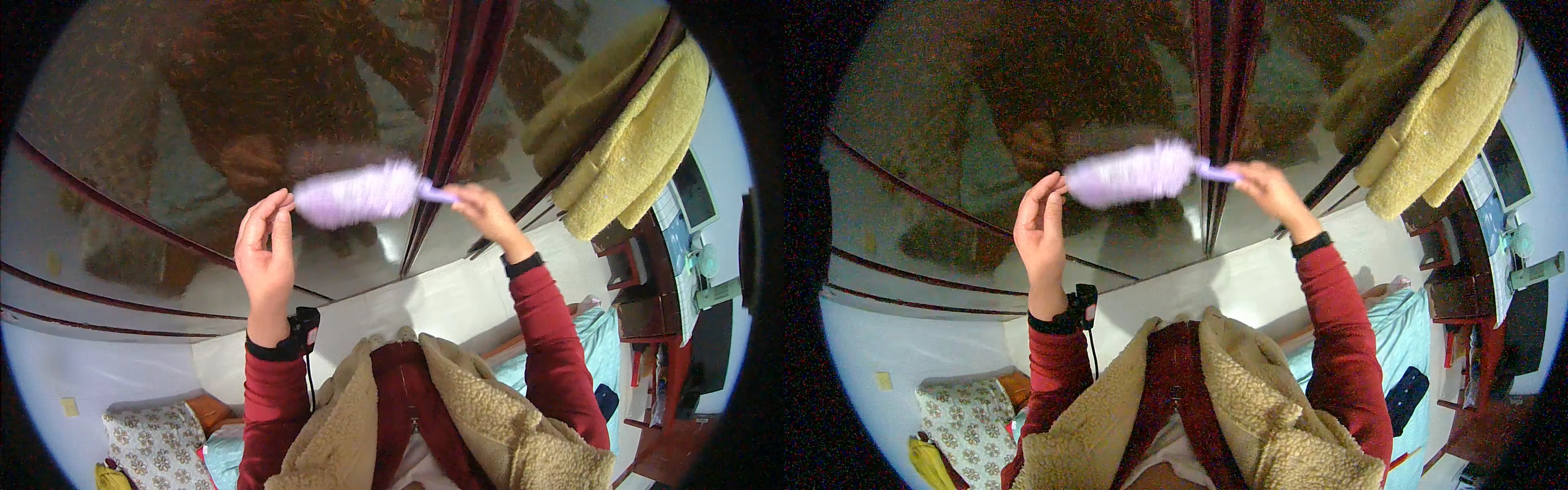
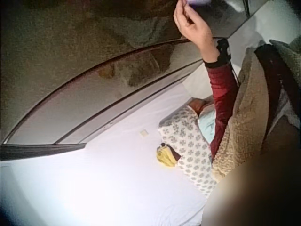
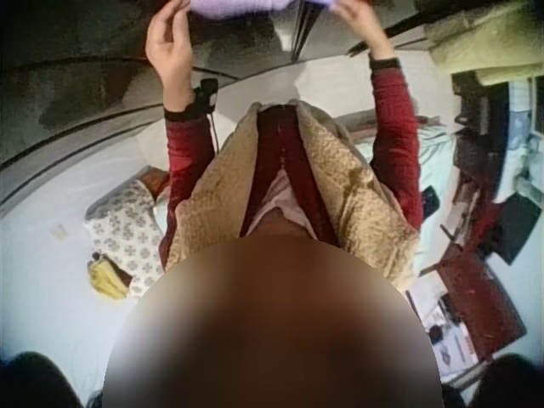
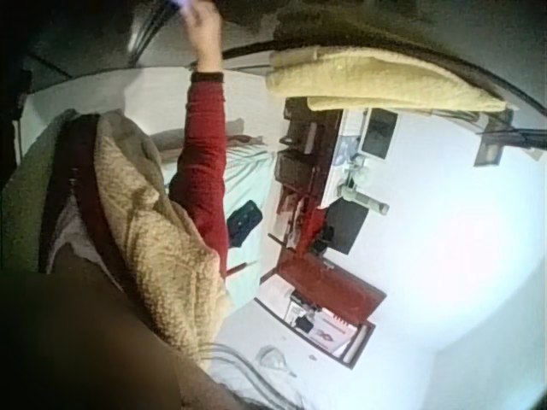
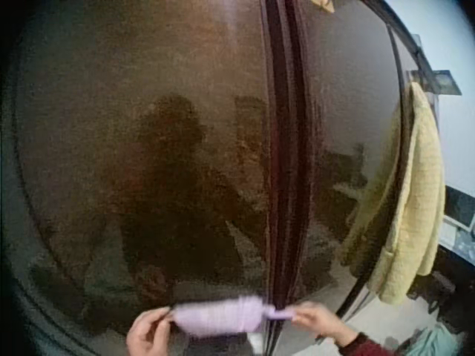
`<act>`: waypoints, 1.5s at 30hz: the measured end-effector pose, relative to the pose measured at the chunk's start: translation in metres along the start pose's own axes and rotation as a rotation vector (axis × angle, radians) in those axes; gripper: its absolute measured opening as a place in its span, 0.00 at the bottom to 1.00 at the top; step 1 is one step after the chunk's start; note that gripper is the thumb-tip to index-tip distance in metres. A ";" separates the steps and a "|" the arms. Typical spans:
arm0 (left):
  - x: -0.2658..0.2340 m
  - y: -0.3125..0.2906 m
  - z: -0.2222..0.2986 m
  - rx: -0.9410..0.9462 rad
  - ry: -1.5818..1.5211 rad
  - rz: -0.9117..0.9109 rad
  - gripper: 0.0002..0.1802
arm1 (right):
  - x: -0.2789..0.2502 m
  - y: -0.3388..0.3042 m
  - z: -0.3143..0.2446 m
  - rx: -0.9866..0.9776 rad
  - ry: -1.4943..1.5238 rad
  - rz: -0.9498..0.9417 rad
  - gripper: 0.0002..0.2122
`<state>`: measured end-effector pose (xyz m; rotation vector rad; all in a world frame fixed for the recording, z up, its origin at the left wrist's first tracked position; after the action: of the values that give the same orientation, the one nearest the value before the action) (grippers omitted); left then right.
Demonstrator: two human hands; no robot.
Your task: The person uses a purple duster to wipe the surface of a dark wooden wardrobe and the adjacent wall in a bedroom. They repeatedly sweep the duster across the wardrobe doors and side panels, occasionally moving to the nearby wall and back.
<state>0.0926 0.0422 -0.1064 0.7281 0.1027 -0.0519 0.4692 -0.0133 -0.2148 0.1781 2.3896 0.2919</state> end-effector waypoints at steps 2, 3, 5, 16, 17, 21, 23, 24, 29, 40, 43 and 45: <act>-0.001 -0.003 -0.005 -0.010 0.035 -0.048 0.11 | 0.047 -0.019 0.039 0.142 -0.390 -0.143 0.15; -0.002 -0.004 -0.008 -0.021 0.056 -0.070 0.11 | 0.068 -0.028 0.057 0.196 -0.709 -0.255 0.12; -0.007 -0.009 -0.013 -0.040 0.129 -0.081 0.11 | 0.092 -0.040 0.075 0.271 -0.977 -0.404 0.11; -0.094 -0.007 0.018 0.064 0.164 0.424 0.21 | 0.036 0.030 -0.098 0.090 0.476 0.247 0.15; -0.099 -0.009 0.016 0.024 0.174 0.440 0.21 | 0.055 0.029 -0.101 0.059 0.437 0.235 0.15; -0.113 -0.022 0.003 -0.074 0.175 0.450 0.18 | 0.171 0.007 -0.080 -0.176 -0.096 -0.069 0.15; -0.117 -0.026 -0.003 -0.075 0.205 0.385 0.14 | 0.221 -0.017 -0.038 -0.086 -0.500 -0.326 0.13; -0.117 -0.027 -0.004 -0.035 0.203 0.366 0.12 | 0.239 -0.029 -0.014 -0.009 -0.693 -0.489 0.10; -0.114 -0.026 -0.010 -0.008 0.178 0.332 0.14 | 0.191 -0.038 0.023 0.308 -0.844 -0.633 0.11; -0.058 0.014 0.056 0.460 0.463 0.307 0.28 | -0.054 0.013 -0.146 0.001 0.333 0.526 0.15; -0.048 0.022 0.059 0.478 0.480 0.259 0.33 | -0.005 0.002 -0.163 -0.260 -0.166 0.509 0.18; -0.043 0.023 0.060 0.459 0.495 0.251 0.33 | 0.025 -0.004 -0.167 -0.299 -0.343 0.211 0.21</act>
<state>0.0564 0.0196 -0.0420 1.1970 0.4824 0.3574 0.3377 -0.0383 -0.1109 0.3143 1.9631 0.6568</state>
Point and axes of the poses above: each hand's wrist, its own y-axis towards the middle knuckle, its own x-axis out of the palm, z = x × y, the point moved 6 cm from there along y, towards the middle knuckle, and after that the axes turned 10 degrees about x, right-handed, at the moved point
